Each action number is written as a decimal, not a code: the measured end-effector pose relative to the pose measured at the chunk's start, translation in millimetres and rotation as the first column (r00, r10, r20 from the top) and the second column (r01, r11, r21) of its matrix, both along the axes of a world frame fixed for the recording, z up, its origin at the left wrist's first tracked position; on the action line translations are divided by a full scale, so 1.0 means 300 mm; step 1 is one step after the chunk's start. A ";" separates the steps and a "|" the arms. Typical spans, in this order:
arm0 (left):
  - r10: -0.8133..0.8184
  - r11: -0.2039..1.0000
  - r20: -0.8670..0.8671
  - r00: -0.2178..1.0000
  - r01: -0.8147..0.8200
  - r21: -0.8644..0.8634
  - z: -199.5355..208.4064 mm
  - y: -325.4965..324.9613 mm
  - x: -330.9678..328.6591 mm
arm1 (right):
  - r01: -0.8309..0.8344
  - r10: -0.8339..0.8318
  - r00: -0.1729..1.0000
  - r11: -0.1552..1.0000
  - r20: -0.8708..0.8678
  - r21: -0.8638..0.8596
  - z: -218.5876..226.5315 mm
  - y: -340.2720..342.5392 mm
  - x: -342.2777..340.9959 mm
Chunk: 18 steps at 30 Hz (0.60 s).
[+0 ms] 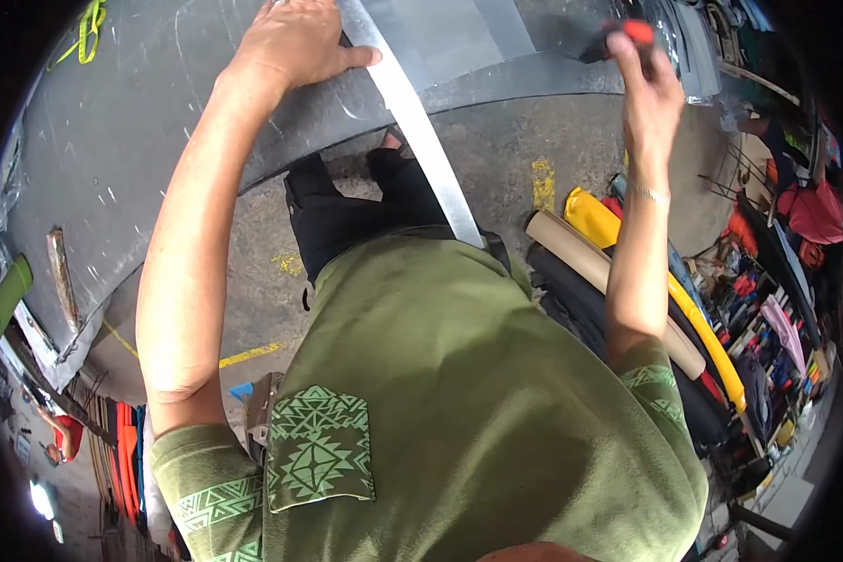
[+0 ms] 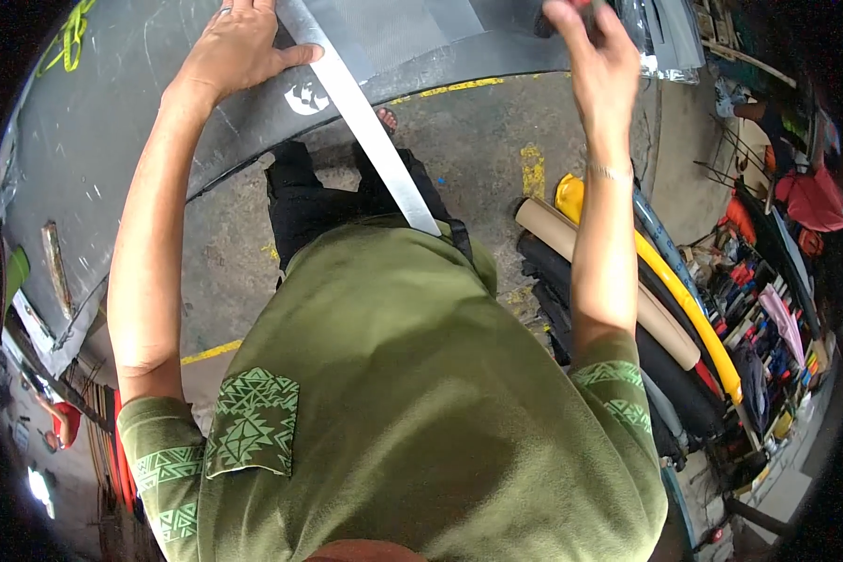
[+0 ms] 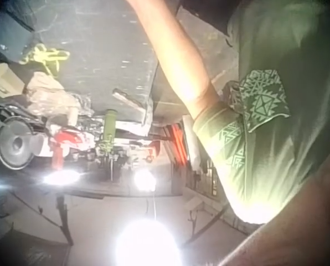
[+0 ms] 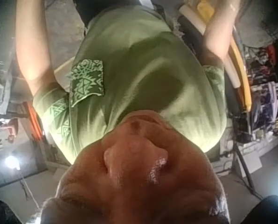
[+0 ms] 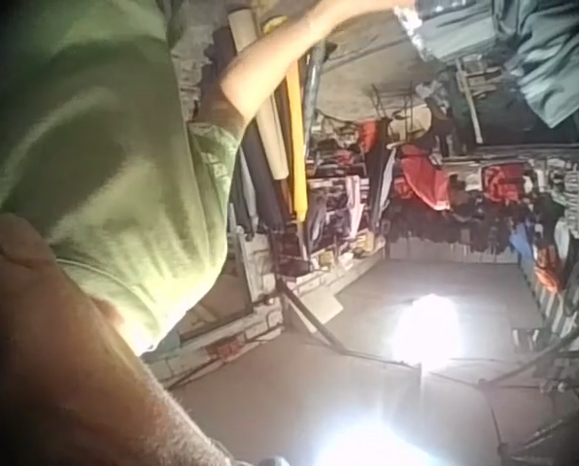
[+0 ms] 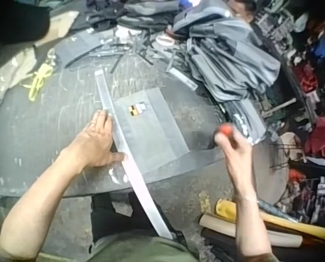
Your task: Cutting pieces of grey fabric using a metal ruler and a utility knife on a workbench.
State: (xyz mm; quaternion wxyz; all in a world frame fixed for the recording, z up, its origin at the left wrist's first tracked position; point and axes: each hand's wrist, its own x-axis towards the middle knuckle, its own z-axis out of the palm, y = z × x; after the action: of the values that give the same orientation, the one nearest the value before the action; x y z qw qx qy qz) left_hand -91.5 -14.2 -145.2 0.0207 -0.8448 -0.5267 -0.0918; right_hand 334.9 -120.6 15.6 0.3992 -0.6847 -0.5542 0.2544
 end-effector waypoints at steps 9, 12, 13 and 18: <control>-0.101 0.835 -0.270 0.958 -0.066 -0.546 0.503 -0.089 0.317 | -0.211 -0.205 0.424 0.925 -0.882 -0.317 0.029 0.254 -0.472; -0.119 0.867 0.391 0.913 0.288 -0.406 0.072 -0.013 -0.011 | -0.314 -0.055 0.646 0.890 -0.761 -0.330 -0.049 0.302 -0.683; -0.211 0.875 0.866 0.453 0.482 -0.039 -0.085 -0.040 -0.087 | -0.453 0.144 0.518 0.882 -0.843 -0.128 -0.098 0.302 -0.734; -0.178 0.957 -0.070 0.982 0.156 -0.247 0.413 -0.117 0.234 | -0.436 0.210 0.472 0.900 -0.856 -0.019 -0.203 0.312 -0.665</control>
State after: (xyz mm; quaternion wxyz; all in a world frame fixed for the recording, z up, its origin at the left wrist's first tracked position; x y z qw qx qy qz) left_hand -21.3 -49.4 -21.3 -0.0653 -0.8858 -0.4593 0.0098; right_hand 135.4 -27.1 -45.3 0.4745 -0.4023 -0.3805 0.6843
